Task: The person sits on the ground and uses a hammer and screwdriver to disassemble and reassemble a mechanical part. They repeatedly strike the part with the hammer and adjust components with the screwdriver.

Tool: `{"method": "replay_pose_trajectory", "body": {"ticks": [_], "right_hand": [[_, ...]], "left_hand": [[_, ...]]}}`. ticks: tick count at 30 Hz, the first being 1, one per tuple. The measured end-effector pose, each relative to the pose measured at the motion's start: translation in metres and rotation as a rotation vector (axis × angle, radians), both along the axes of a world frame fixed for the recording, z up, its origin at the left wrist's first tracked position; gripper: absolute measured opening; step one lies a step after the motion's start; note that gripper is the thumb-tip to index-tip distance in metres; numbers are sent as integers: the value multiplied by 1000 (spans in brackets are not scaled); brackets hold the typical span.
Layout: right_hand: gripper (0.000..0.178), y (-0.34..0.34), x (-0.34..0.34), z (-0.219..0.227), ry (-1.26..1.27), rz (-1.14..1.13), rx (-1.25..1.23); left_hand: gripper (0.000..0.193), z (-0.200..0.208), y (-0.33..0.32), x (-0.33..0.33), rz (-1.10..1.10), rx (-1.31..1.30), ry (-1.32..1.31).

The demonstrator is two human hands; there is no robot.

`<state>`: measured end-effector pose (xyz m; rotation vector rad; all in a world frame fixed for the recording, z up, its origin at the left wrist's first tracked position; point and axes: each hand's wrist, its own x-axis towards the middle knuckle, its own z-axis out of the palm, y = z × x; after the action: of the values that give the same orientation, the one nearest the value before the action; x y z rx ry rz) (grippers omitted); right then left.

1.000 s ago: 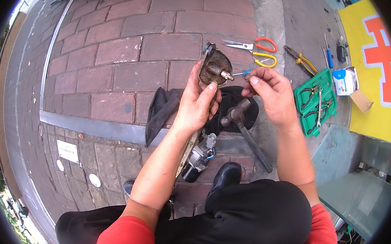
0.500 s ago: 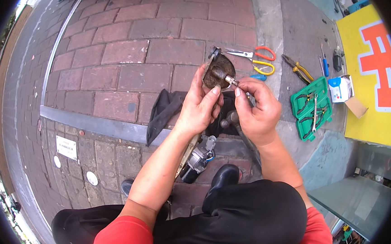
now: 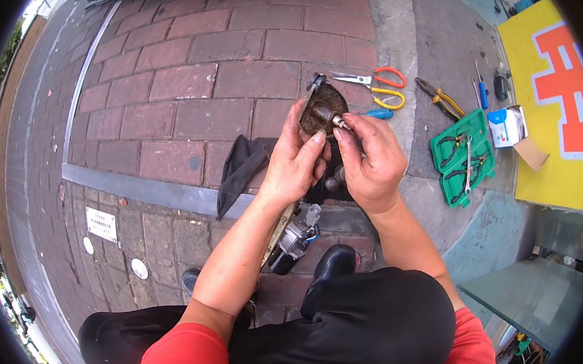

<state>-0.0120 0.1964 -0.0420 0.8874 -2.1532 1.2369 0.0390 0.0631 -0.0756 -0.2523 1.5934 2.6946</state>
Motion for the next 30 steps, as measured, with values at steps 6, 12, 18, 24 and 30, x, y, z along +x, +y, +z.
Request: {"method": "replay_pose_trajectory", "body": {"ticks": [6,12,18,24,30], "right_hand": [[26,2,-11,-11,-6,115,-125],[28,7,-25,-11,69,212,-73],[28,1,-35,-17,-65,329,-165],[31,-3,-30,-23,-324,433,-336],[31,-1,-30,-19,-333,413,-268]], "left_hand": [[61,3,0,0,-34,27,25],[51,2,-2,0,-72,105,28],[46,0,-4,-1,-42,75,-2],[47,6,-10,1,-1,-15,12],[36,16,-11,2,51,-81,-33]]}}
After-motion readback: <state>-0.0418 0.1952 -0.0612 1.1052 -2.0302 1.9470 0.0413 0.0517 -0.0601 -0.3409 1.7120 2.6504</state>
